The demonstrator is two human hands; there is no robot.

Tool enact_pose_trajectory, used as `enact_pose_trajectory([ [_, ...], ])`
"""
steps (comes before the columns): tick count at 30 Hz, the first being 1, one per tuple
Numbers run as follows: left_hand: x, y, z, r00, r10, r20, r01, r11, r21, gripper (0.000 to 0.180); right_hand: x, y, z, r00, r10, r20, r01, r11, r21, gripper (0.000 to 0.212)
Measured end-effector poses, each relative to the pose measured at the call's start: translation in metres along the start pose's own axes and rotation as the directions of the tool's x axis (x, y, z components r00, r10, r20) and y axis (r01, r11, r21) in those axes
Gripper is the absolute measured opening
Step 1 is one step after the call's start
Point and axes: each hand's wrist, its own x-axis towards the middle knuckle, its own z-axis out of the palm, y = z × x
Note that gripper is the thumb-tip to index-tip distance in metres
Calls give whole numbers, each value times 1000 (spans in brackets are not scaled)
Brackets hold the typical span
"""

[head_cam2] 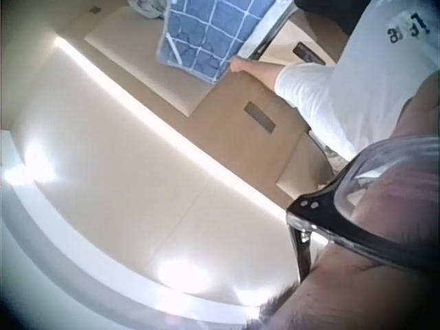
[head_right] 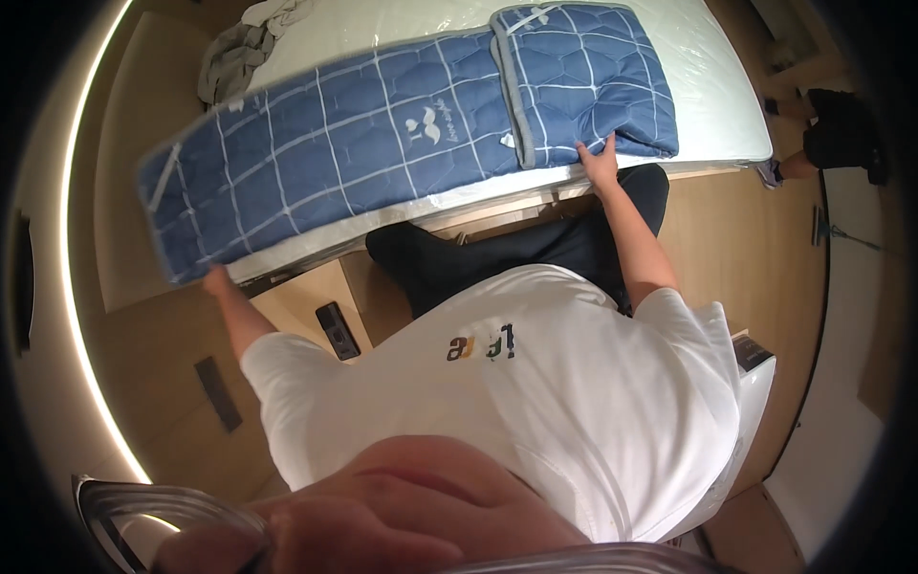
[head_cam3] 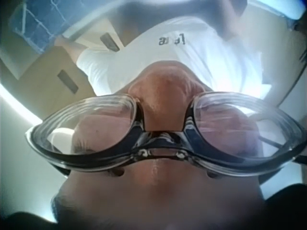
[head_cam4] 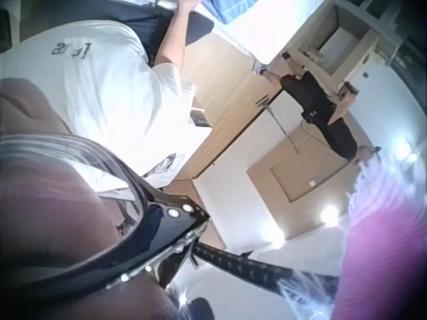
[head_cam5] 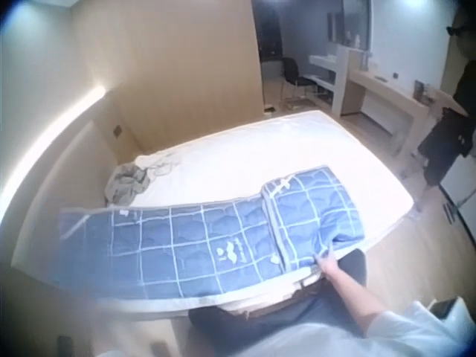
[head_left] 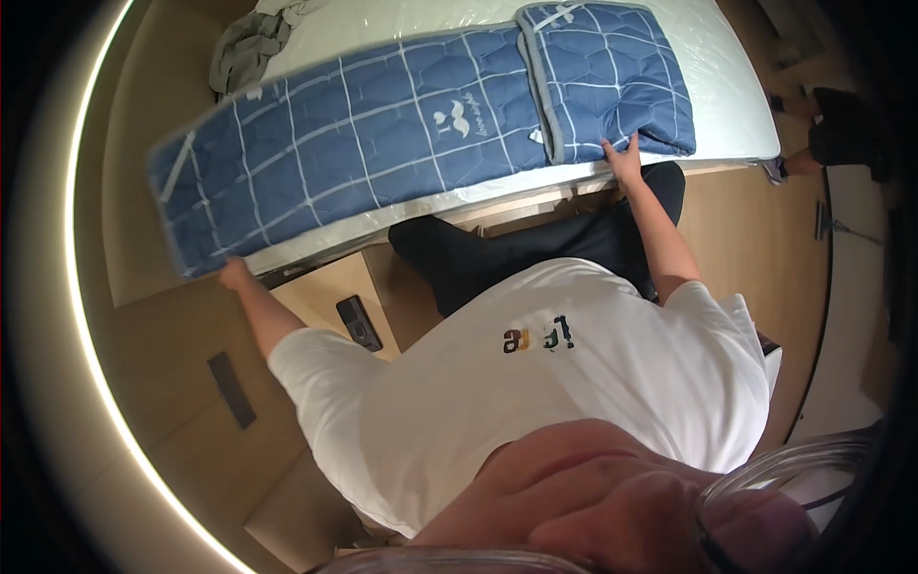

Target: The person repeatedly unfolds and folds a blue patterned bed mat on top of a white mattress, smoothing it flat with their hands between folds.

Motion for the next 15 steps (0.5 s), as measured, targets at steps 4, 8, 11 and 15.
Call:
enact_pose_trajectory([
  [4, -187, 56, 89, 990, 133, -49, -138, 981, -133, 53, 9, 23, -36, 1000, 1, 2, -1, 997, 73, 96],
  [8, -364, 83, 97, 712, 684, -157, -702, 685, -195, 54, -27, -26, -31, 955, 289, 70, -280, 953, -114, 109],
  [11, -503, 172, 79, 517, 849, -106, -825, 462, -327, 55, 2, -25, -58, 689, 498, 527, -708, 617, 343, 73],
  [15, -618, 203, 94, 334, 943, 4, -898, 320, -301, 58, 44, -66, -76, 375, 312, 873, -926, 175, 335, 61],
])
